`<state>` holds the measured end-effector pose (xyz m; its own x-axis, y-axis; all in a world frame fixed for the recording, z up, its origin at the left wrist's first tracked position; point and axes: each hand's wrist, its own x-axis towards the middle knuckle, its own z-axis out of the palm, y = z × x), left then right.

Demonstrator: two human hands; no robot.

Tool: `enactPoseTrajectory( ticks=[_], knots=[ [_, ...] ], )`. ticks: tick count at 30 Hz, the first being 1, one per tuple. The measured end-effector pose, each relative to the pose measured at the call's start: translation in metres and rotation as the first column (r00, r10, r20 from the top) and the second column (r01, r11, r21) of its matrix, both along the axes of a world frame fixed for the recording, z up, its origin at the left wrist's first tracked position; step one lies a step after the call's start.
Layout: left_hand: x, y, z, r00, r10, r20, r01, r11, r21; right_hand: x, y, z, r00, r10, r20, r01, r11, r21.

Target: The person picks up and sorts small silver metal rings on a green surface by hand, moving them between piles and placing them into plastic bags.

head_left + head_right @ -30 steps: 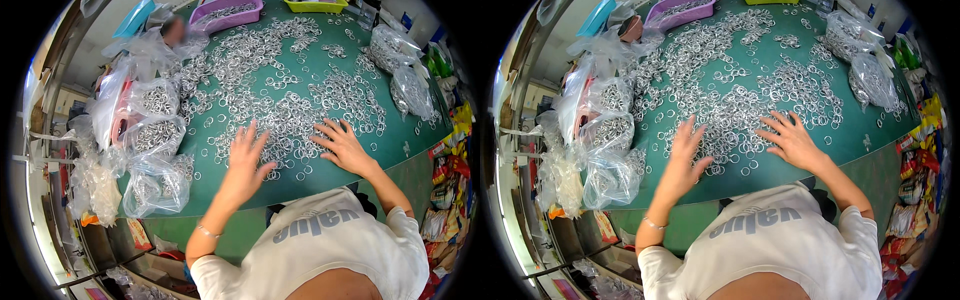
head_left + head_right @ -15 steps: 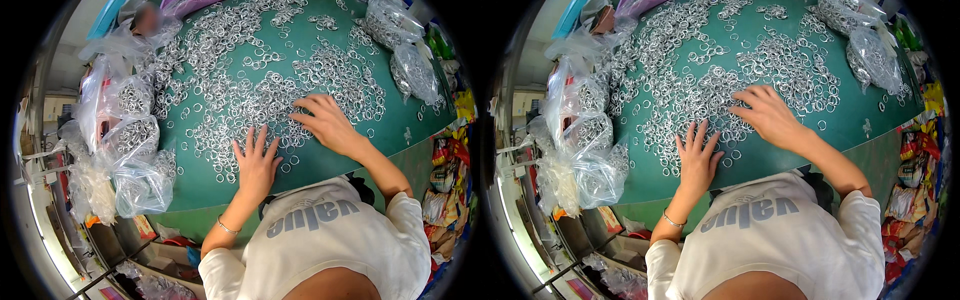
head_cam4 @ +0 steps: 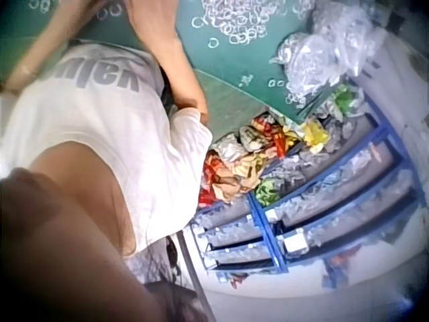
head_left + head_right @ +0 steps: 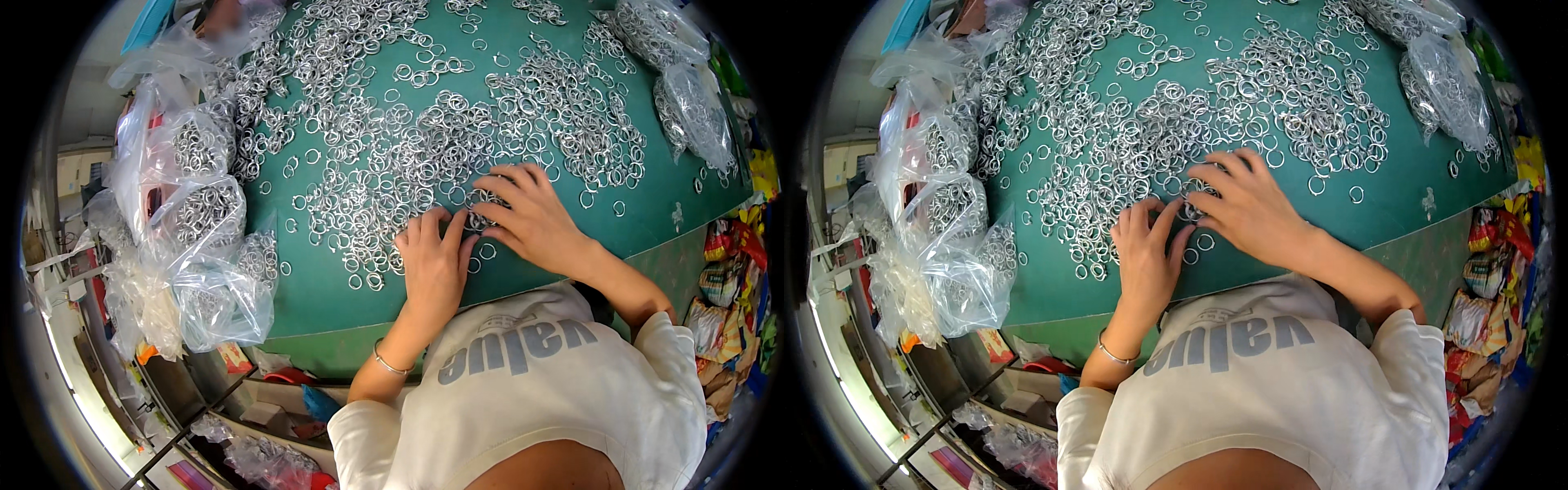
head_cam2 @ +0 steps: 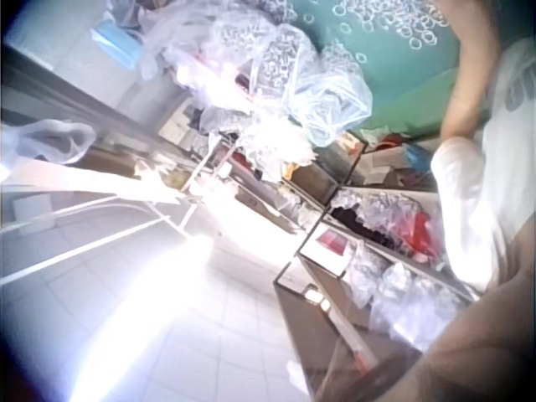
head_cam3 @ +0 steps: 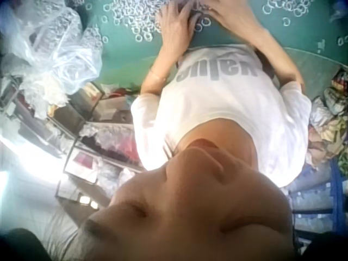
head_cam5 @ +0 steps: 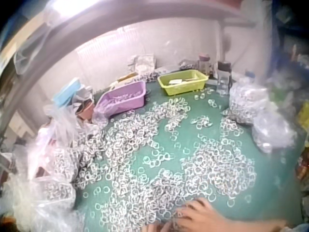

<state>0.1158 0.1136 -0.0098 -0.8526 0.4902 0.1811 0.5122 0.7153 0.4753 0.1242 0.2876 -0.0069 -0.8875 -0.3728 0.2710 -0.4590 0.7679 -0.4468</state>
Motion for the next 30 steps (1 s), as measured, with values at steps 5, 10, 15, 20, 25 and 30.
enactPoseTrajectory(
  ticks=[5,10,15,20,25,30],
  knots=[
    [-0.003,0.002,-0.001,0.999,-0.031,0.032,0.026,0.991,0.13,0.007,0.022,0.009,0.996,-0.077,0.044,0.076,0.997,0.025],
    [-0.002,0.017,-0.004,0.99,-0.098,0.102,0.087,0.991,0.105,0.018,0.026,0.017,0.985,-0.165,0.05,0.161,0.984,0.075],
    [-0.001,0.012,-0.003,0.998,-0.047,0.047,0.036,0.975,0.217,0.021,0.064,0.022,0.943,-0.162,0.29,0.222,0.957,-0.188],
    [-0.006,0.018,0.006,0.989,-0.007,0.147,-0.041,0.945,0.324,-0.002,0.062,0.015,0.913,-0.408,-0.022,0.405,0.895,0.187],
    [-0.008,0.013,0.012,0.986,-0.034,0.165,-0.013,0.962,0.272,0.015,0.047,0.012,0.983,-0.127,0.131,0.107,0.983,0.152],
    [-0.025,0.011,0.019,0.976,-0.102,0.195,0.062,0.977,0.205,-0.009,0.091,0.009,0.98,-0.111,0.163,0.122,0.99,-0.064]
  ],
)
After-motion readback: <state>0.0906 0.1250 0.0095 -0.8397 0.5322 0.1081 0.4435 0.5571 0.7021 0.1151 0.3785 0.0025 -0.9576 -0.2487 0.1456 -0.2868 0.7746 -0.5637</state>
